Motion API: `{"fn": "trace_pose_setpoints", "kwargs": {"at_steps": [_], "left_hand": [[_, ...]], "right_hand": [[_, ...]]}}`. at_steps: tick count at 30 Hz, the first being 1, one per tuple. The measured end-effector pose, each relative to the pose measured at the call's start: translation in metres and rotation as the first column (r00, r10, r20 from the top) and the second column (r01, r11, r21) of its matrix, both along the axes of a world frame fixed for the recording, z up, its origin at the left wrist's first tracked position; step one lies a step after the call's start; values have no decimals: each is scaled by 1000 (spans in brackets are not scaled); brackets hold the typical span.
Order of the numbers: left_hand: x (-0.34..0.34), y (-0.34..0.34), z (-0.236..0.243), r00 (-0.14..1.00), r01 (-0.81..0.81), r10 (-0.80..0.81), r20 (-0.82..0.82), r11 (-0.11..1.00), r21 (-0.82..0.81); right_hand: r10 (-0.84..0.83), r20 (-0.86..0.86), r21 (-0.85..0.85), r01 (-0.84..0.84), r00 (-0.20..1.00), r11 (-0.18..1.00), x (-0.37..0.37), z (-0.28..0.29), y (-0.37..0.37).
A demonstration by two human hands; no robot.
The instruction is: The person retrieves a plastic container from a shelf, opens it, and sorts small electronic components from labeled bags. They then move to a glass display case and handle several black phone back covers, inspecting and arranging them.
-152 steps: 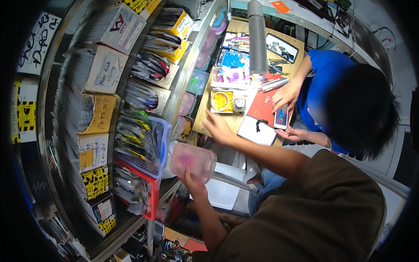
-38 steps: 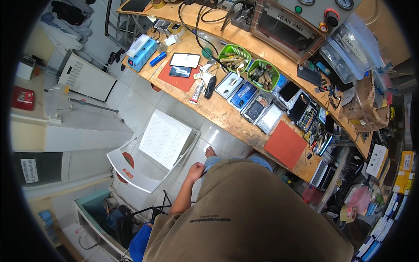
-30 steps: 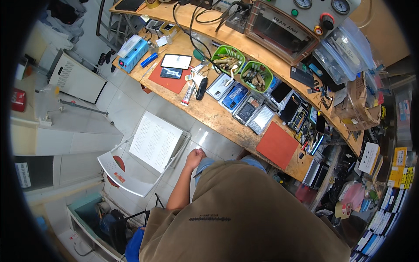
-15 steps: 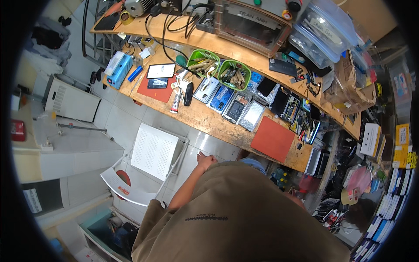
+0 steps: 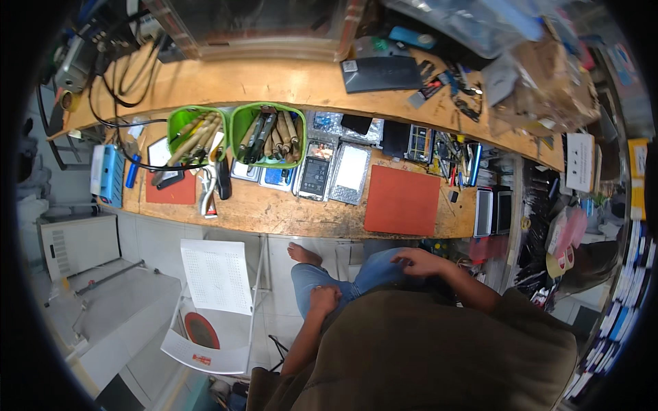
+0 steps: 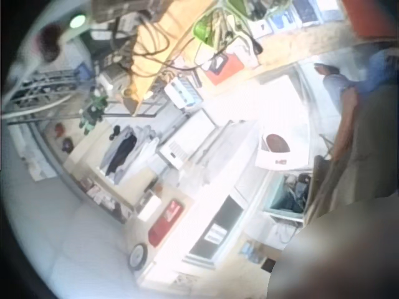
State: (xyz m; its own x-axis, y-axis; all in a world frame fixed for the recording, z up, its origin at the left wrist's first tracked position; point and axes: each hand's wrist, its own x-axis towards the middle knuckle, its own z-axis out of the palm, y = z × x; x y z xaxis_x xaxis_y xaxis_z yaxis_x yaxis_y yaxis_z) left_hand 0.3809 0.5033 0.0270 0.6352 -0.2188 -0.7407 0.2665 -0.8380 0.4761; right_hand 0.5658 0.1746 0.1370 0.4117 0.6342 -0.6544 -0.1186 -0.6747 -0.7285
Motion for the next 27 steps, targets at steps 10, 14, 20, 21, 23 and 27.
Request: {"fn": "trace_pose_setpoints", "kwargs": {"at_steps": [10,14,20,21,23,27], "left_hand": [[-42,-48,31,954,-272,193,-230,880,-389],[-28,-77,33,993,7,-34,-109,971,-239],[-6,-93,16,991,-136,137,-12,990,37],[-2,-90,9,976,-216,212,59,974,75],[8,-82,-15,906,-390,355,229,912,130],[32,-97,-92,955,-212,219,-200,976,56]], "right_hand": [[789,-368,41,-839,492,542,-11,-82,36],[803,-341,112,-827,489,551,-11,-87,46],[902,-228,-98,-930,367,353,-33,-111,87],[874,-208,-117,-898,440,424,-31,-118,86],[783,-153,-154,-797,603,584,-19,-140,76],[754,-82,-9,-757,652,654,-20,-185,40]]}}
